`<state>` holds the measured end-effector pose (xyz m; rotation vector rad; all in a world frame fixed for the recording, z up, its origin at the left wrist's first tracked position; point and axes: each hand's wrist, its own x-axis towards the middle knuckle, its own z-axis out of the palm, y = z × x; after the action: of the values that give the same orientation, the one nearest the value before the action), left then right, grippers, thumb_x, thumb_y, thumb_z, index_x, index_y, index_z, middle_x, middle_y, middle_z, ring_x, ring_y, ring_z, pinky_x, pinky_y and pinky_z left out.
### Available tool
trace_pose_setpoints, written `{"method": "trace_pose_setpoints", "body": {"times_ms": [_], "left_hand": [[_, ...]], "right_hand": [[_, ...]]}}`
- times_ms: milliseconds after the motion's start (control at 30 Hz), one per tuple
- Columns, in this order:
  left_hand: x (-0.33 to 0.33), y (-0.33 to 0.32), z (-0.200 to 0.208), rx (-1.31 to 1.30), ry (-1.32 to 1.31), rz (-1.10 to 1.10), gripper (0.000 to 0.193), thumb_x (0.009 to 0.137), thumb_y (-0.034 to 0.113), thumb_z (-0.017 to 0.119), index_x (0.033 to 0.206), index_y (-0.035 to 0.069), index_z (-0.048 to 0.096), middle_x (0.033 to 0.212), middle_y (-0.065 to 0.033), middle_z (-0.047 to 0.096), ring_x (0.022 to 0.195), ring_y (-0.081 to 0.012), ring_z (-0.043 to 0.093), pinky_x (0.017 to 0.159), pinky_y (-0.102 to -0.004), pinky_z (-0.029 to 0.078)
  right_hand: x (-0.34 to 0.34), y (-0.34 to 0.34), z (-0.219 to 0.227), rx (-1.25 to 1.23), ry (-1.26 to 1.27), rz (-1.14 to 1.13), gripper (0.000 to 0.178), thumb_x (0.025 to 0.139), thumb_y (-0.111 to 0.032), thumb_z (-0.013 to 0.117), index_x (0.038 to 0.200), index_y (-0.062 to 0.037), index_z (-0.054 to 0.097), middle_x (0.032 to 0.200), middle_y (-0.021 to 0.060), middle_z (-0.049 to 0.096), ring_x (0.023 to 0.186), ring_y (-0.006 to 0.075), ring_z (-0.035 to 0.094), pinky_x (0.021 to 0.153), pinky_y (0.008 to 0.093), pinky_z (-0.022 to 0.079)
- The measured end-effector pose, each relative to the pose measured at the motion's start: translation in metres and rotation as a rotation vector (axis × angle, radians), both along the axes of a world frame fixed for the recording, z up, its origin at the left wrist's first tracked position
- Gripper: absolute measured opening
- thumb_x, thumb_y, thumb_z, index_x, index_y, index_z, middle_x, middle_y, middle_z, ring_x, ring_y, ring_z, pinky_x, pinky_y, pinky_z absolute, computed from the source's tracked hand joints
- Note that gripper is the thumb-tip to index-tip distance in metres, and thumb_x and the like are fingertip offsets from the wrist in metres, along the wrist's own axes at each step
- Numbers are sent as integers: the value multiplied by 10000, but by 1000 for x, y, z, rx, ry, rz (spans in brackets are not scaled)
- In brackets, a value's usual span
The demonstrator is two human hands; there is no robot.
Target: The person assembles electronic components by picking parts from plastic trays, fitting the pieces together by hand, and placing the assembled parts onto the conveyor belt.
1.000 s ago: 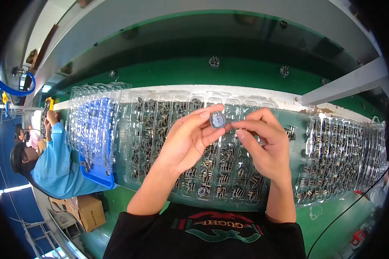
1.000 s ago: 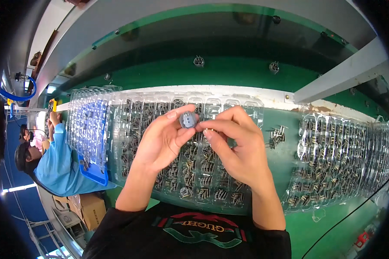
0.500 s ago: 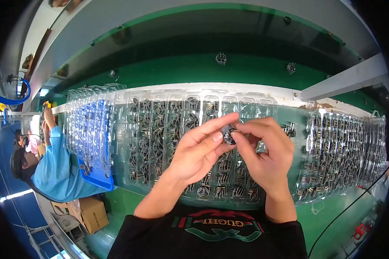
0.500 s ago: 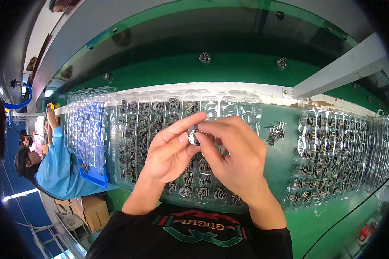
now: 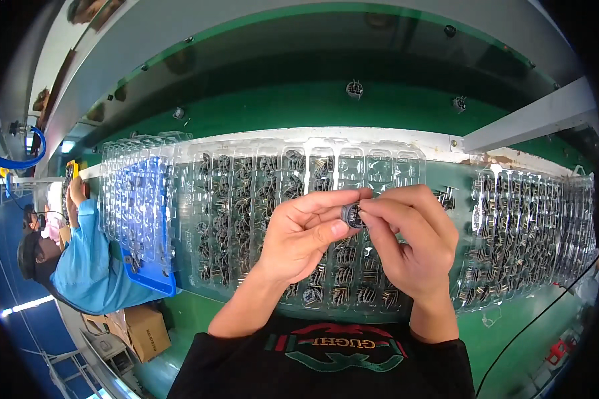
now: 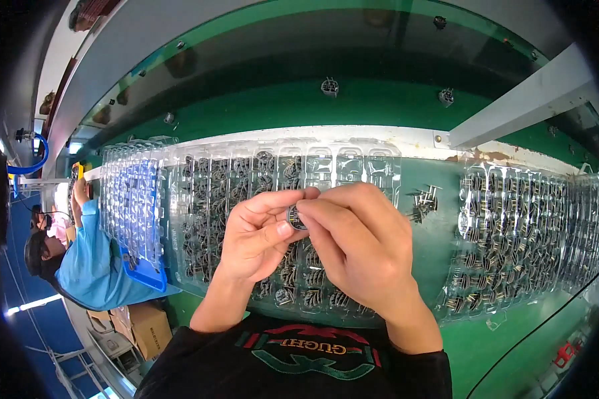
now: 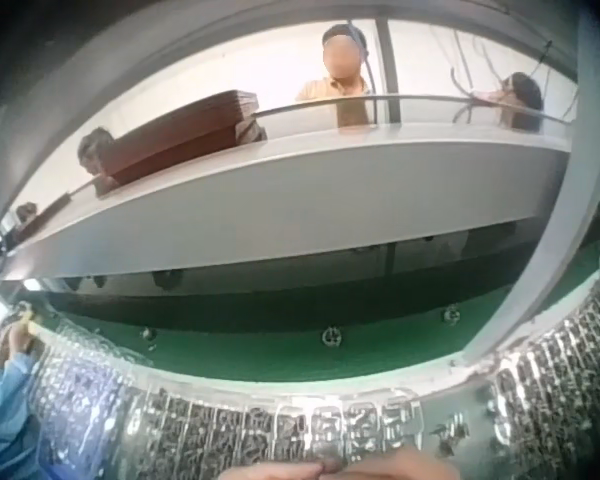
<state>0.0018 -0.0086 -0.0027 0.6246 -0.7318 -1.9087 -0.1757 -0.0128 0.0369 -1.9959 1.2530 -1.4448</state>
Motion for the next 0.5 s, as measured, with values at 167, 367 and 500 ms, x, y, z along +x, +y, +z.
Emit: {"method": "trace_pose_setpoints", "body": {"times_ms": [167, 367, 500], "left_hand": [[-3, 3, 7, 60, -11, 33, 384, 919, -31, 609, 1299, -53, 559, 1375, -260, 531, 1271, -322, 546, 1037, -482, 503], [7, -14, 16, -17, -312, 52, 302, 891, -90, 622, 1190, -63, 651, 1183, -175, 681, 1063, -177, 660, 900, -294, 550], [11, -62, 28, -251, -806, 133, 214, 890, -12, 643, 1091, -26, 715, 975, -101, 737, 895, -134, 683, 815, -269, 537]], "right_hand": [[8, 0, -9, -18, -36, -32, 239, 712, 79, 771, 921, -22, 713, 842, 81, 633, 687, 207, 649, 556, 297, 521], [0, -12, -17, 70, -58, 108, 217, 788, 77, 700, 984, -16, 714, 840, 80, 626, 703, 182, 631, 576, 283, 502], [-22, -21, -17, 306, -69, 23, 237, 845, 70, 616, 1056, 1, 699, 834, 82, 622, 675, 163, 584, 588, 273, 469]]}}
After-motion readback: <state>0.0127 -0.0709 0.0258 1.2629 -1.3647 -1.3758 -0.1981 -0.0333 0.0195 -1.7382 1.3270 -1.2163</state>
